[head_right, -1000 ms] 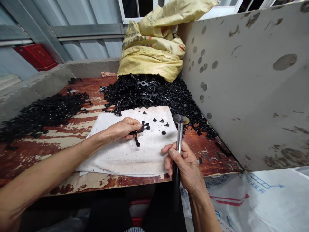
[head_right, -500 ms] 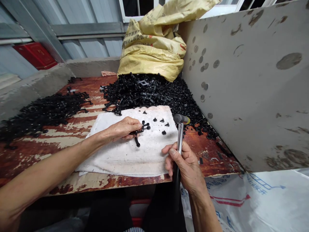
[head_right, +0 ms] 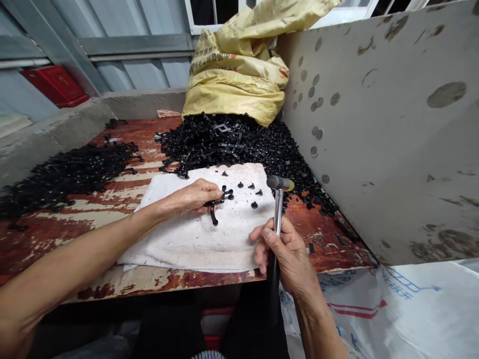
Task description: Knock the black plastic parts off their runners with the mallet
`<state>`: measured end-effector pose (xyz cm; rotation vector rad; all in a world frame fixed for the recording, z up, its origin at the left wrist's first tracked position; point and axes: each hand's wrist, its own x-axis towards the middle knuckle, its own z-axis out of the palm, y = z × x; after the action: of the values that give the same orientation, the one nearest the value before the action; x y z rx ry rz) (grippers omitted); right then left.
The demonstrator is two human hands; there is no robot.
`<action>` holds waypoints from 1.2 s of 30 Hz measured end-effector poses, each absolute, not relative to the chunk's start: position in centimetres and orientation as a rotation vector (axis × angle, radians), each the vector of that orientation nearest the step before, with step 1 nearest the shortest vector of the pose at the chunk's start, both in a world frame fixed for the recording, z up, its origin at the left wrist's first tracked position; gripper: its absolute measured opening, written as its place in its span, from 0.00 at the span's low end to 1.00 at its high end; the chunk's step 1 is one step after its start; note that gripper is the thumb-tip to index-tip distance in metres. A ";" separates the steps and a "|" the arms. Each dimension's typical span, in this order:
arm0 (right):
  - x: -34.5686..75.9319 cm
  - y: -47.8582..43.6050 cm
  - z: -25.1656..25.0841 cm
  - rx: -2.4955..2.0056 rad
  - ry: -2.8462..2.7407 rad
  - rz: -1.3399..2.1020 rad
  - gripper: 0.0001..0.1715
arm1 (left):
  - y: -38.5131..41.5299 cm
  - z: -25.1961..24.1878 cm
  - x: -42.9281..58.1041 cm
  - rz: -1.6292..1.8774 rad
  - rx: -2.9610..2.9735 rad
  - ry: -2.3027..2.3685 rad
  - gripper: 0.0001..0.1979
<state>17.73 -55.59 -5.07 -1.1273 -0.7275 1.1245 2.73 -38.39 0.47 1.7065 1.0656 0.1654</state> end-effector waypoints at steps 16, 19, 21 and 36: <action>18.5 -54.8 -1.4 -1.602 -1.608 0.087 0.32 | -37.9 0.4 2.5 0.183 1.786 1.029 0.17; 18.7 -54.1 -2.5 -1.672 -1.744 0.068 0.32 | -37.9 0.3 2.4 0.173 1.759 1.033 0.17; 18.7 -53.9 -2.8 -1.649 -1.760 0.062 0.31 | -37.8 0.0 2.3 0.172 1.748 1.025 0.17; 17.9 -53.9 -1.7 -1.551 -1.132 0.622 0.18 | -39.2 1.1 2.1 0.087 1.853 0.733 0.14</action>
<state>17.91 -53.88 -1.69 -1.5511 -1.1319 0.6221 2.09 -39.20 1.10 1.8534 0.7326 0.0875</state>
